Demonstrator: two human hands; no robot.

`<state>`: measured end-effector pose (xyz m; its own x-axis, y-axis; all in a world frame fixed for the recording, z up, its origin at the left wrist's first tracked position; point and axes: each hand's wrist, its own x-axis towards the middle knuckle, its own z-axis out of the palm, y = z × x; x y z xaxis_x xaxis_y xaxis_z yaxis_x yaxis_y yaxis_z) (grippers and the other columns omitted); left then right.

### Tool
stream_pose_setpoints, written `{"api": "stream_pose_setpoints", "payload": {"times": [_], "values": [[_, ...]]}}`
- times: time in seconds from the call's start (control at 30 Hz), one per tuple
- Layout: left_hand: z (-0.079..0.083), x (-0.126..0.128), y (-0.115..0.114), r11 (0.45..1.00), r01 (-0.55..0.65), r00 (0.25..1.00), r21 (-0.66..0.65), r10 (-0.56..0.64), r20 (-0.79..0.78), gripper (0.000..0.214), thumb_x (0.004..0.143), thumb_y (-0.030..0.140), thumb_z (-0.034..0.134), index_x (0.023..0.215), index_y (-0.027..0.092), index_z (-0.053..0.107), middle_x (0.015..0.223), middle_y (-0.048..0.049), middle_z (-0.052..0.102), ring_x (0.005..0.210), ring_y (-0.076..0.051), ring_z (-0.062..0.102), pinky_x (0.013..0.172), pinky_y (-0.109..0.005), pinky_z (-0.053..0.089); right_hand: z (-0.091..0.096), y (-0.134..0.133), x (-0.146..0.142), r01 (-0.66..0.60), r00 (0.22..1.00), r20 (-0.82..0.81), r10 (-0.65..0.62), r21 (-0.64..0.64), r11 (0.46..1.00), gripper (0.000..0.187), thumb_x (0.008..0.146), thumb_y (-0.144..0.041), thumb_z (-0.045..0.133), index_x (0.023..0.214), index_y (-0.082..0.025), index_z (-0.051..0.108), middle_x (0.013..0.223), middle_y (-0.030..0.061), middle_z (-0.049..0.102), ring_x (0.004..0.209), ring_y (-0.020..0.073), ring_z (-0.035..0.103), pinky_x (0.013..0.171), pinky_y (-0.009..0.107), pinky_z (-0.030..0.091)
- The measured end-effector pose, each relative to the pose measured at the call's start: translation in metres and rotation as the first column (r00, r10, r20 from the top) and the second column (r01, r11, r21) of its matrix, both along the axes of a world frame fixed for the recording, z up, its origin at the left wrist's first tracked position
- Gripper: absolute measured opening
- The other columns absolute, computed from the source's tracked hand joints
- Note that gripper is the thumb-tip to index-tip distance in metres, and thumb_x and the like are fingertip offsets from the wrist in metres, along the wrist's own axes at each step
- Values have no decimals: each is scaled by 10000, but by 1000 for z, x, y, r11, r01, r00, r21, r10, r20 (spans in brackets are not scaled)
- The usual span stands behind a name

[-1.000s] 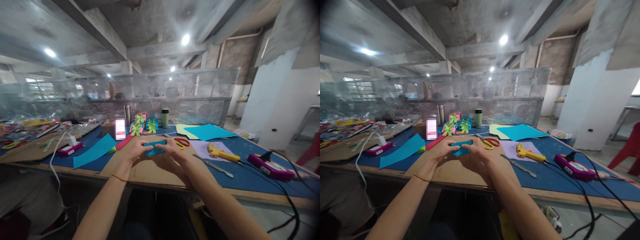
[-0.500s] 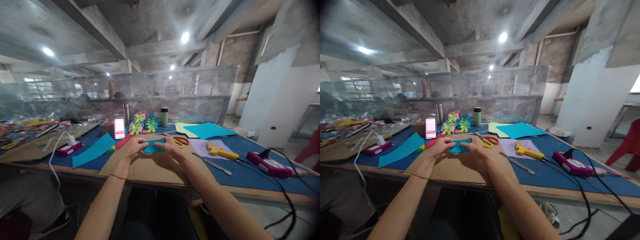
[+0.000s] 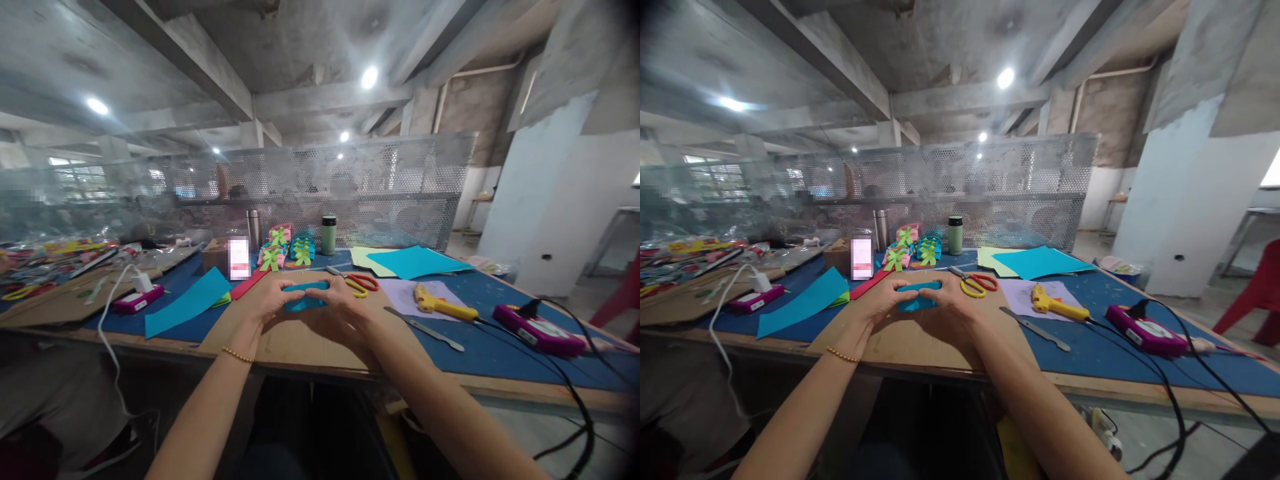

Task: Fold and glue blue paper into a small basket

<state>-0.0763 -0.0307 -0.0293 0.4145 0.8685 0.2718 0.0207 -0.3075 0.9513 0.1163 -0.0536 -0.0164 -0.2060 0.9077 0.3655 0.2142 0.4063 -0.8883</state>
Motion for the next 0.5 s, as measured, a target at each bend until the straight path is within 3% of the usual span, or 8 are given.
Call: {"api": "stream_pose_setpoints", "payload": {"times": [0.27,0.5], "values": [[3,-2,-1,997,-8,995,-70,15,97,322,620,373,869,763,125,721,707,-36,665,628,-132,584,599,-258,454,1,5,12,62,998,-31,-61,40,997,386,713,-534,696,672,-154,646,664,15,586,642,138,488,603,263,398],[1,-1,0,998,-17,996,-54,22,89,323,614,369,866,757,121,716,702,-26,646,623,-119,562,589,-251,428,-3,11,14,97,995,-31,-95,39,995,371,696,-514,680,609,-163,597,601,-12,513,607,125,439,566,251,350]]}}
